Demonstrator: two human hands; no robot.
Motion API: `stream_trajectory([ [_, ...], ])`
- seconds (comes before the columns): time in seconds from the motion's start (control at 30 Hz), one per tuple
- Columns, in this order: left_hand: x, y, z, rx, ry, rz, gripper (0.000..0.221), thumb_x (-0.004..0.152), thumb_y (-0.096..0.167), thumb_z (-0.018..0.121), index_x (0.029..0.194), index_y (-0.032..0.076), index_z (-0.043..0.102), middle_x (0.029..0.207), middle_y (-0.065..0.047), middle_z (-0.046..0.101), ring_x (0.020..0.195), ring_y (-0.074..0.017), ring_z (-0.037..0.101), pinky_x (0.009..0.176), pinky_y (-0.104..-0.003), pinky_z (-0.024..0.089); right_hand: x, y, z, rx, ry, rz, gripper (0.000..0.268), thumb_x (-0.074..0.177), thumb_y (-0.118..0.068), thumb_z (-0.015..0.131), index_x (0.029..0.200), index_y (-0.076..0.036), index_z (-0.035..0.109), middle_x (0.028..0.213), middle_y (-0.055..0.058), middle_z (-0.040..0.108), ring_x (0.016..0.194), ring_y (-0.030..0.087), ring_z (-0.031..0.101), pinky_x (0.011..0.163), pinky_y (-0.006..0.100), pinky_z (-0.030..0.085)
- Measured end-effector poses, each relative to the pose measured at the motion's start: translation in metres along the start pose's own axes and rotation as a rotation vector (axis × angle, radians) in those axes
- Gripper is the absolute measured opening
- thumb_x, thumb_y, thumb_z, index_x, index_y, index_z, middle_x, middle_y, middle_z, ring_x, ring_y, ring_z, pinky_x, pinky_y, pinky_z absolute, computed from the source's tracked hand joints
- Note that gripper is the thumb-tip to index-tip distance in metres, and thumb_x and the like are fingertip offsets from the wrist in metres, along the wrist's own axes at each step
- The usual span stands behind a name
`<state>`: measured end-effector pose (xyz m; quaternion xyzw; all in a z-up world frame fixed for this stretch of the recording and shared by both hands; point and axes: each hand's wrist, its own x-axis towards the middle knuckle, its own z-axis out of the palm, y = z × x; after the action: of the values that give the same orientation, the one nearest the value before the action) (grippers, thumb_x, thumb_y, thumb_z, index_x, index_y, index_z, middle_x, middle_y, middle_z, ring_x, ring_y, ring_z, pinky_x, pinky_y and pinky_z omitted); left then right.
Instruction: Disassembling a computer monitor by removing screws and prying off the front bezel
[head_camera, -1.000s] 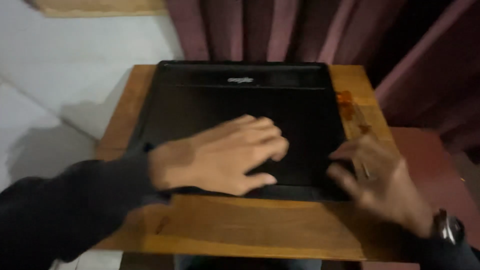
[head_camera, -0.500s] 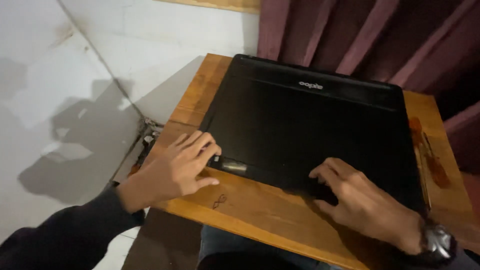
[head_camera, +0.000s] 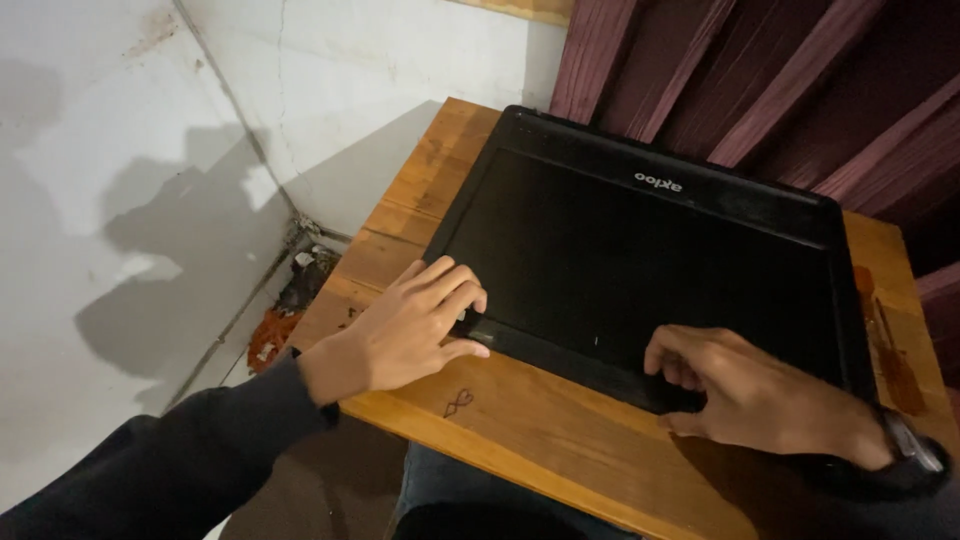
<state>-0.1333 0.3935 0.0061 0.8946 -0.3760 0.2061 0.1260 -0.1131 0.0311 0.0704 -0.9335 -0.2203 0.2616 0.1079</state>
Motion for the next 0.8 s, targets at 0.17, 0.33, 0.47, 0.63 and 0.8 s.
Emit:
stream_trajectory([
  [0.17,0.034,0.004,-0.034,-0.116,-0.585,-0.238,0.042,0.096,0.048,0.068,0.118,0.014,0.058,0.117,-0.004,0.058,0.112,-0.0211,0.055,0.105,-0.043,0.043,-0.001,-0.001,-0.002,-0.022,-0.023,-0.009,0.036,0.077,-0.025,0.091,0.104,-0.03,0.066,0.087,-0.012,0.066,0.077,0.004,0.064,0.071,0.021,0.058],
  [0.33,0.1,-0.098,-0.007,-0.178,-0.435,-0.372,0.041,0.087,0.049,0.075,0.107,0.014,0.069,0.104,-0.009,0.071,0.096,-0.0269,0.068,0.083,-0.044,0.051,-0.006,0.001,0.004,-0.039,0.013,-0.086,0.045,0.081,-0.036,0.089,0.119,-0.034,0.066,0.108,-0.014,0.066,0.095,0.003,0.068,0.084,0.02,0.063],
  [0.47,0.168,-0.195,0.036,-0.06,-0.461,-0.59,0.056,0.076,0.055,0.084,0.081,0.006,0.058,0.085,-0.006,0.063,0.08,-0.026,0.062,0.068,-0.039,0.042,0.004,0.003,-0.026,0.0,0.164,-0.26,0.037,0.081,-0.044,0.085,0.111,-0.026,0.073,0.105,-0.008,0.072,0.09,0.008,0.073,0.079,0.024,0.066],
  [0.63,0.202,-0.232,0.075,-0.343,-0.473,-0.835,0.051,0.059,0.029,0.1,0.085,0.007,0.063,0.088,-0.009,0.062,0.086,-0.0238,0.06,0.071,-0.037,0.045,0.072,0.032,-0.068,-0.059,0.463,-0.413,0.028,0.083,-0.031,0.083,0.098,-0.011,0.07,0.089,0.004,0.065,0.081,0.021,0.069,0.073,0.037,0.06],
  [0.8,0.215,-0.216,0.063,-0.398,-0.575,-1.006,0.109,0.052,0.031,0.107,0.144,0.005,0.055,0.139,-0.022,0.062,0.132,-0.0352,0.059,0.095,-0.05,0.055,0.176,0.058,-0.09,-0.064,0.568,-0.376,0.033,0.091,-0.023,0.077,0.111,0.001,0.067,0.099,0.017,0.064,0.097,0.034,0.069,0.083,0.048,0.061],
])
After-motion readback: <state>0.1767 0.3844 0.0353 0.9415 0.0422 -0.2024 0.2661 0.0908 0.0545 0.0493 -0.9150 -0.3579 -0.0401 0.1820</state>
